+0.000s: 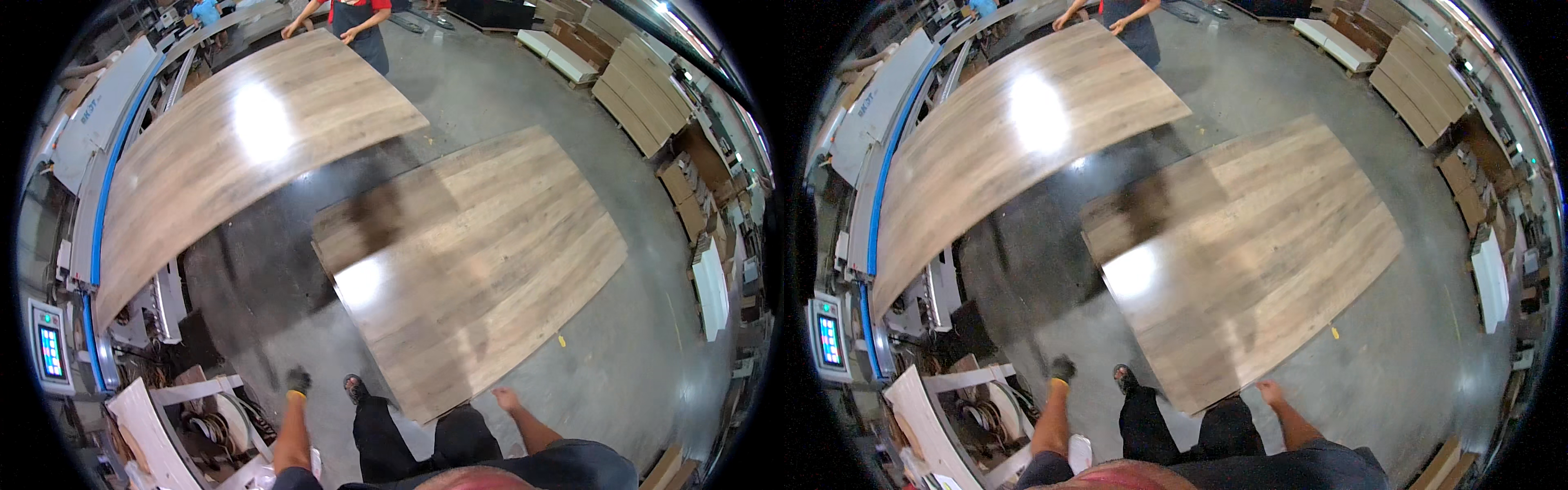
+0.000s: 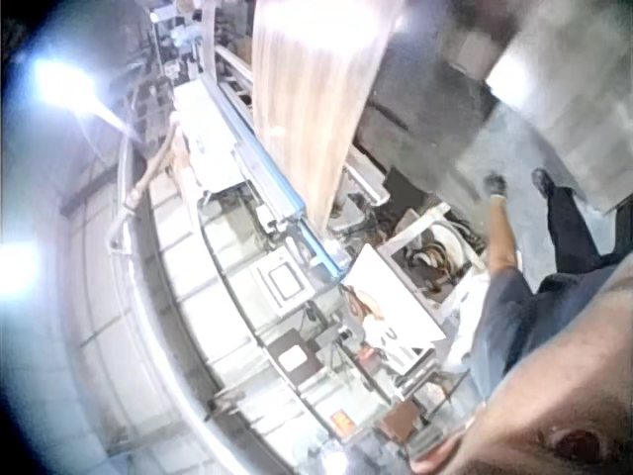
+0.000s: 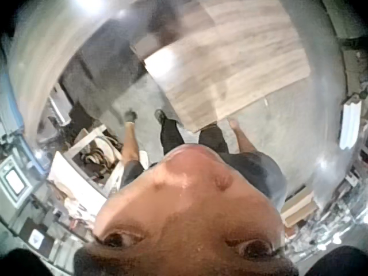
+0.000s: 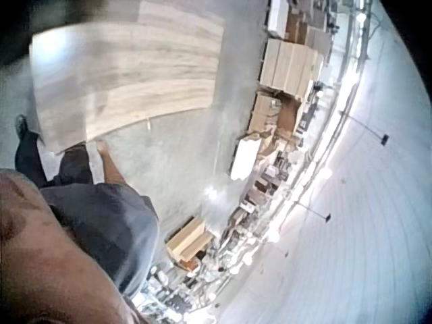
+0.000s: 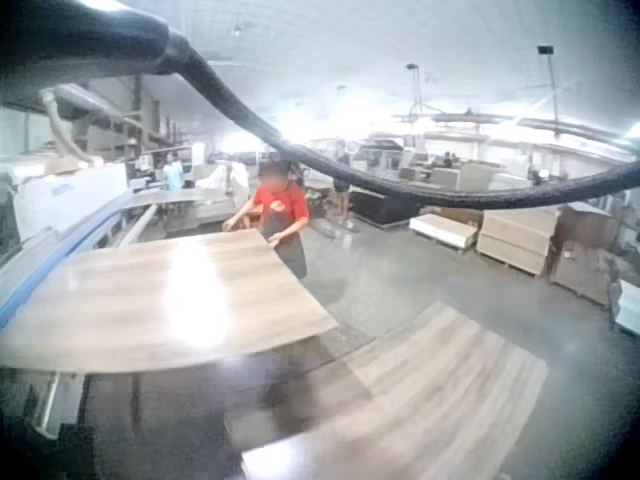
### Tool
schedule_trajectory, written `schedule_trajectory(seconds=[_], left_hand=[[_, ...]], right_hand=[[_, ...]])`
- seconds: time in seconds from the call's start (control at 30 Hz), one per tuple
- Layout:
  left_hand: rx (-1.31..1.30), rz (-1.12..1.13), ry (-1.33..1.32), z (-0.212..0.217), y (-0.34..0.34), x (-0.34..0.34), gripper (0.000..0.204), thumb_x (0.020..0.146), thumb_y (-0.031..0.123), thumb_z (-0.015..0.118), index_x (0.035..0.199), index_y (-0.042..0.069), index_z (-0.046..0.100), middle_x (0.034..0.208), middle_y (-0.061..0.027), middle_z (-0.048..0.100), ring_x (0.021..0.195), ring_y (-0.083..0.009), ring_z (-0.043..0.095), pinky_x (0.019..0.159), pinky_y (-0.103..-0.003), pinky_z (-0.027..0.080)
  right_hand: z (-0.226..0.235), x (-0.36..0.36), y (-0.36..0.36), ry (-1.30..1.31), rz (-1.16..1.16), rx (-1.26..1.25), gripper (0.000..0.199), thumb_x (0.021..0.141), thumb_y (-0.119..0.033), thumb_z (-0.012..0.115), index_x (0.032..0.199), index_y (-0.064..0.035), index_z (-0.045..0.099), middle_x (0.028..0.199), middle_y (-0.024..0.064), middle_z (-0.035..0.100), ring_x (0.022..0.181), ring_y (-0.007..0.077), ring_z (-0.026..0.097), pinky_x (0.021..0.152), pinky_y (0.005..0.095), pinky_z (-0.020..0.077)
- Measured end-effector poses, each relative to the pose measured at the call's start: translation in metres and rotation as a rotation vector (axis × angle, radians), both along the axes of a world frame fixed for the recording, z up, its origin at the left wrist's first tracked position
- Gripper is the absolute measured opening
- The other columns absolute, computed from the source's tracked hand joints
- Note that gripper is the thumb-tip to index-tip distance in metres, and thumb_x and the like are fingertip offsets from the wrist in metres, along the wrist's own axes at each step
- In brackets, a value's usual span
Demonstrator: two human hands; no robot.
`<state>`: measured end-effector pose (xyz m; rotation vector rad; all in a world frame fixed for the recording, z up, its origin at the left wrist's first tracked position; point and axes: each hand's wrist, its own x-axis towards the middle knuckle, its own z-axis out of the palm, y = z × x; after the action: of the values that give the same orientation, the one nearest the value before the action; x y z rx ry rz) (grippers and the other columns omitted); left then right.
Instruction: The person repeatedly lifts large, light-colored wood panels from a stack on the floor and places them onto a conveyor belt. The person wears gloves and coordinates with another worker to position the panels.
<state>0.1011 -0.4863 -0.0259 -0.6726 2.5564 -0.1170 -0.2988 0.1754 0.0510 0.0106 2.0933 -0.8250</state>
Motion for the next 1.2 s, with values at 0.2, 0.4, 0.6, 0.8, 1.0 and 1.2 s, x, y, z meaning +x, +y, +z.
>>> schedule_trajectory(seconds=[0.2,0.4,0.6,0.8,1.0,1.2], left_hand=[[0.901,1.238,0.155,-0.101,0.364,-0.071,0.053,0.086,0.032,0.05,0.131,0.004,0.043,0.123,-0.0207,0.052,0.116,-0.0375,0.047,0.1,-0.044,0.034],[0.831,1.351,0.339,-0.155,0.469,-0.153,0.066,0.089,0.047,0.048,0.131,-0.003,0.04,0.129,-0.0251,0.045,0.124,-0.0382,0.038,0.104,-0.041,0.029],[0.332,1.288,0.335,-0.154,0.54,-0.17,0.087,0.082,0.062,0.047,0.133,-0.009,0.036,0.138,-0.0267,0.035,0.131,-0.0391,0.028,0.109,-0.042,0.021],[0.3,1.365,0.333,-0.197,0.558,-0.098,0.096,0.081,0.064,0.048,0.134,-0.013,0.027,0.141,-0.0293,0.028,0.133,-0.0376,0.025,0.11,-0.04,0.018],[0.365,1.492,0.379,-0.161,0.575,-0.143,0.088,0.081,0.056,0.056,0.132,-0.011,0.033,0.135,-0.0283,0.036,0.127,-0.0365,0.034,0.107,-0.037,0.026],[0.984,1.816,0.237,-0.216,0.582,-0.106,0.065,0.078,0.063,0.056,0.096,0.001,0.063,0.086,-0.0105,0.058,0.073,-0.0206,0.05,0.068,-0.035,0.042]], right_hand=[[-0.12,0.009,0.039,-0.162,-0.06,0.145,0.059,0.087,-0.048,0.05,0.118,0.0029,0.055,0.114,0.0228,0.058,0.112,0.0314,0.05,0.093,0.0427,0.0389],[-0.211,-0.023,0.066,-0.215,-0.702,0.199,0.039,0.082,-0.05,0.06,0.093,-0.0129,0.056,0.054,-0.0026,0.023,0.048,0.0107,0.027,0.047,0.0287,0.0308],[-0.222,-0.074,0.087,-0.395,-0.947,-0.037,0.103,0.074,-0.066,0.059,0.146,-0.0098,0.012,0.15,0.0171,0.011,0.136,0.0356,0.016,0.105,0.0463,0.027],[-0.236,-0.097,0.068,-0.341,-0.879,-0.029,0.094,0.081,-0.063,0.053,0.144,-0.0042,0.014,0.144,0.016,0.027,0.13,0.0306,0.031,0.104,0.044,0.0308],[-0.277,-0.124,0.106,-0.345,-1.034,-0.193,0.066,0.092,-0.055,0.038,0.135,-0.0059,0.034,0.137,0.0096,0.038,0.116,0.0267,0.047,0.09,0.0411,0.0463],[-0.297,-0.142,0.155,-0.288,-0.922,-0.145,0.059,0.093,-0.054,0.037,0.129,-0.0078,0.043,0.114,0.0063,0.054,0.084,0.0182,0.054,0.062,0.0283,0.048]])
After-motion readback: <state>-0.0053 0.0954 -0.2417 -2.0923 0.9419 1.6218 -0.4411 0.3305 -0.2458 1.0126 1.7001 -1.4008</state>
